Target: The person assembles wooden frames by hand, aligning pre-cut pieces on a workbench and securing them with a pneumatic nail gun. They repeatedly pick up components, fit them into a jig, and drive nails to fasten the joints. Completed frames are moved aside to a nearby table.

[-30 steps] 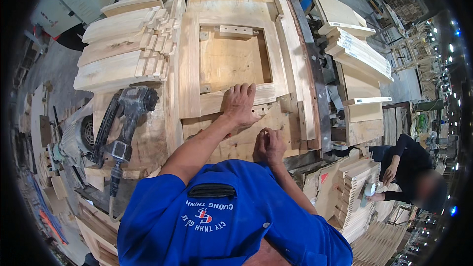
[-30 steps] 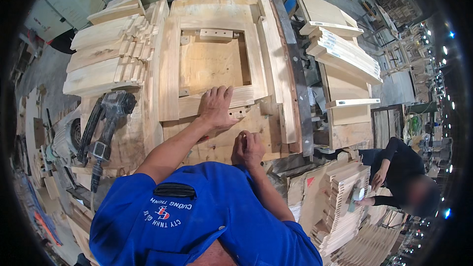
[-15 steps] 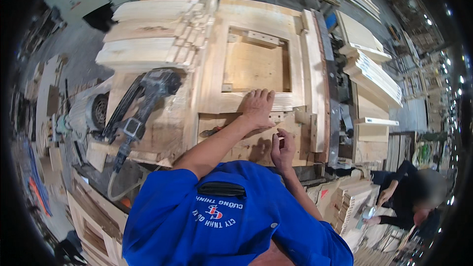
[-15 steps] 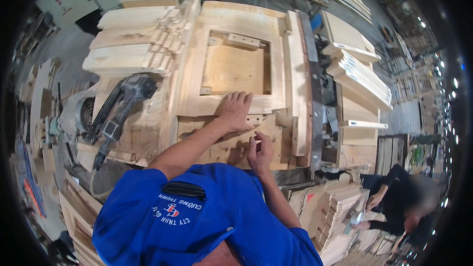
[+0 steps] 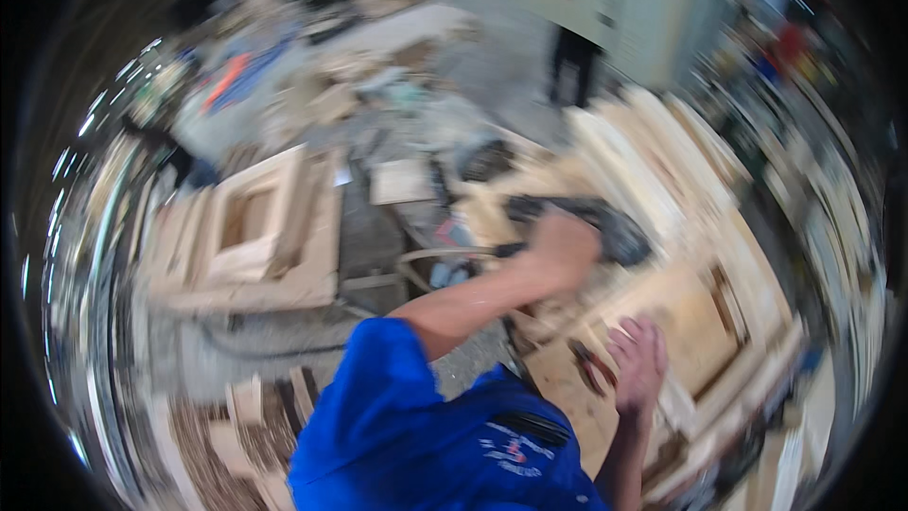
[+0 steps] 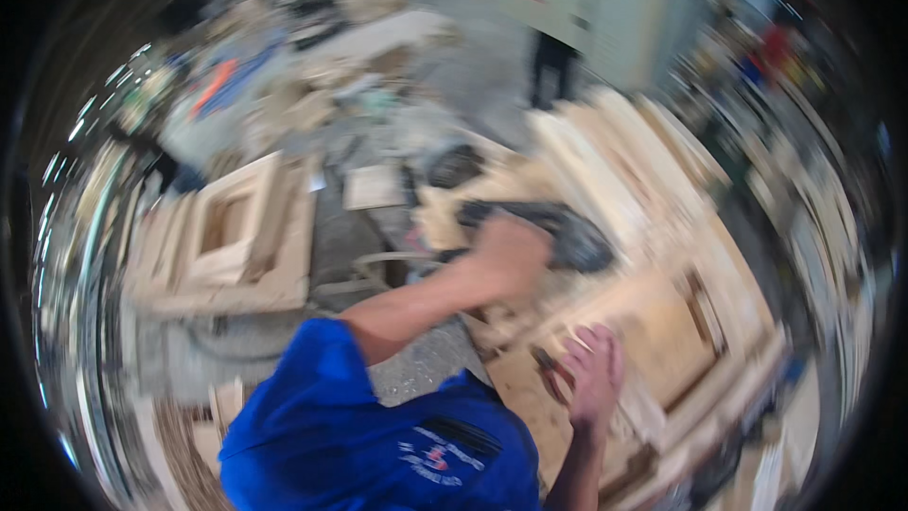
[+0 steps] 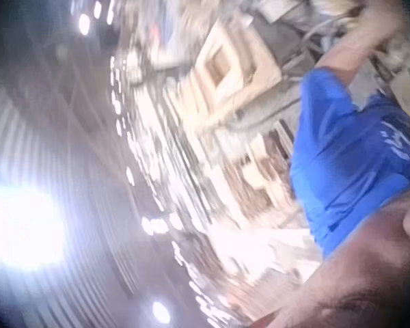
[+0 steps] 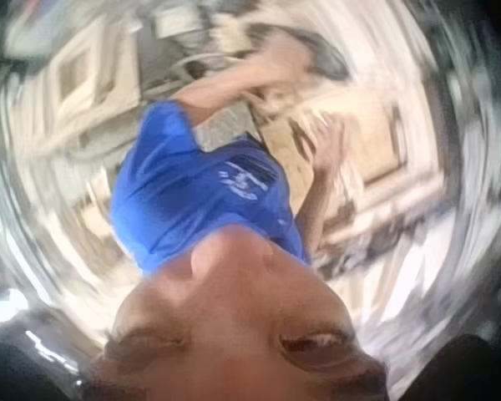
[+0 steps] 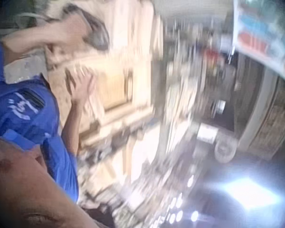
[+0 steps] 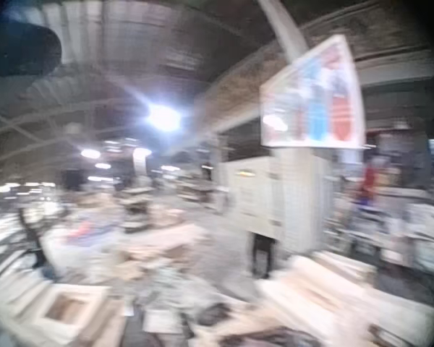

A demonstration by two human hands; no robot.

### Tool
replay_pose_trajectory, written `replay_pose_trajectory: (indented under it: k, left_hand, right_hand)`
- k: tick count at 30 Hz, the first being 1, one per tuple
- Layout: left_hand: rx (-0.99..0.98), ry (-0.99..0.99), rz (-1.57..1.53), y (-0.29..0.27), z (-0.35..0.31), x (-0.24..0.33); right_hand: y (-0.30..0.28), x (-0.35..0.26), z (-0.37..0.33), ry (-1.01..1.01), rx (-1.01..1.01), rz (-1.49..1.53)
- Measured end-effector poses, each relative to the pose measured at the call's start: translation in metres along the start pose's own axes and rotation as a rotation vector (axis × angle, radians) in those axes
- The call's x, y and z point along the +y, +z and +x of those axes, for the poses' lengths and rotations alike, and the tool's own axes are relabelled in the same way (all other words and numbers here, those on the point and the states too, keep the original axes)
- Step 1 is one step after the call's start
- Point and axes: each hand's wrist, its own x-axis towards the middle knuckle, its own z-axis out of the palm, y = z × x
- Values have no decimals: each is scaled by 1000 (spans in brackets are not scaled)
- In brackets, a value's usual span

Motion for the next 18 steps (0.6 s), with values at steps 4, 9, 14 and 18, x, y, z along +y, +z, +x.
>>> replay_pose_trajectory:
  k: [4,9,14,18]
  left_hand:
    - [64,237,-107,-10,-7,-14]
    - [196,331,-269,-41,-38,-3]
    - [517,363,-547,-52,-67,71]
    - [589,453,-802,-23,-63,139]
  right_hand:
    - [21,1,29,-27,-168,8]
    - [57,-17,33,-2,-158,122]
    - [55,-57,11,-191,-105,297]
    - [34,-102,-18,-369,358,-84]
